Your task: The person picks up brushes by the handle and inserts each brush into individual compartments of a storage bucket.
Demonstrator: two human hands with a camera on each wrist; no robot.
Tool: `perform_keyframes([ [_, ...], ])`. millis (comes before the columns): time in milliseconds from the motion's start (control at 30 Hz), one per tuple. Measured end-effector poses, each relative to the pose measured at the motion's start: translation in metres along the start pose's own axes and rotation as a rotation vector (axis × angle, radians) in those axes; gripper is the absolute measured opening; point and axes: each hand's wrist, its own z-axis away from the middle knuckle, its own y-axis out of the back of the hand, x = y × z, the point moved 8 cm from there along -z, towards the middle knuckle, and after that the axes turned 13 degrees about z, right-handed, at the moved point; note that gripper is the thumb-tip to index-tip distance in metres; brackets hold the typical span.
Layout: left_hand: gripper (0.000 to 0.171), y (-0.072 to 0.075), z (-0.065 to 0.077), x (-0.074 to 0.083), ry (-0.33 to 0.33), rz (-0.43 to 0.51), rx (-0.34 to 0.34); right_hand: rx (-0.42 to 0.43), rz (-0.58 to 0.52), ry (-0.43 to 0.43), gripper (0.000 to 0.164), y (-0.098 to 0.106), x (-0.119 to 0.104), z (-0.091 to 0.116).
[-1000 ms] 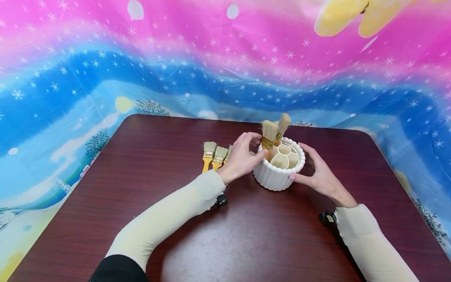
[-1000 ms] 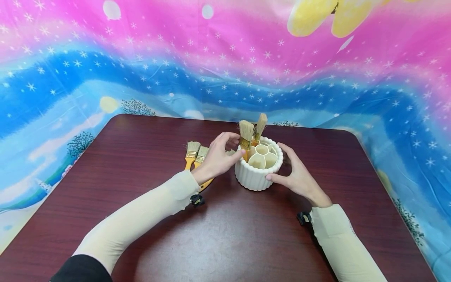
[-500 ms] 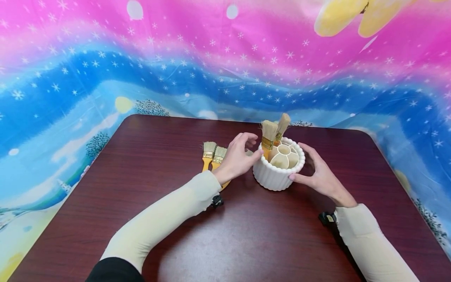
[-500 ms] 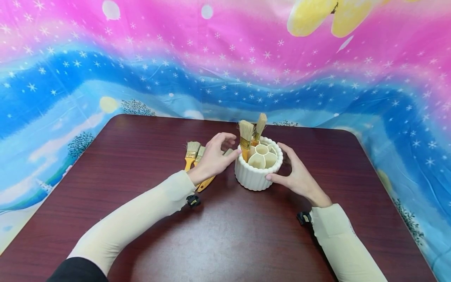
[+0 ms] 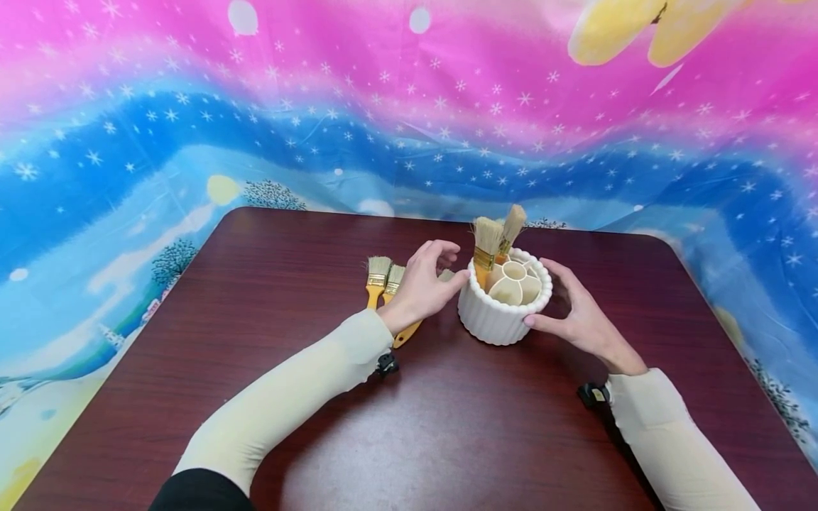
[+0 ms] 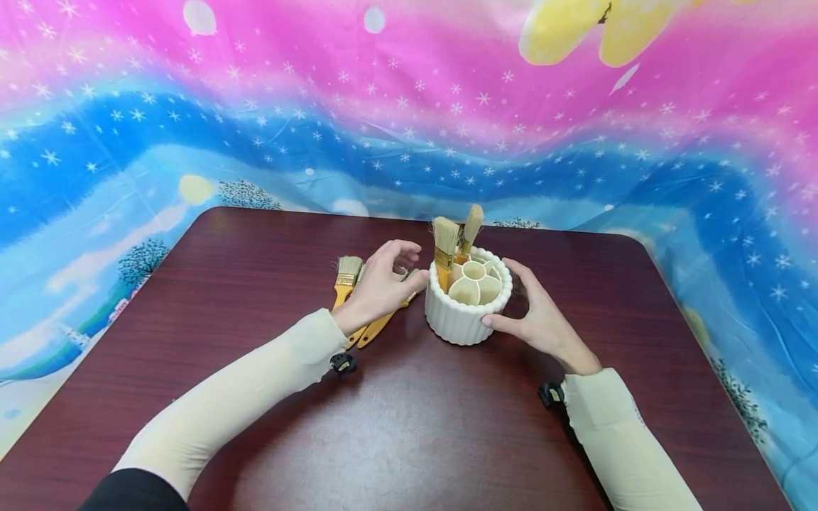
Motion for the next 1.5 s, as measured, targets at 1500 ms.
perform_keyframes([
  [1500, 0.036, 0.048, 0.016, -0.017, 0.006, -0.051, 0.028, 0.032, -0.019, 0.011, 0.081, 0.003, -0.001, 0.000],
])
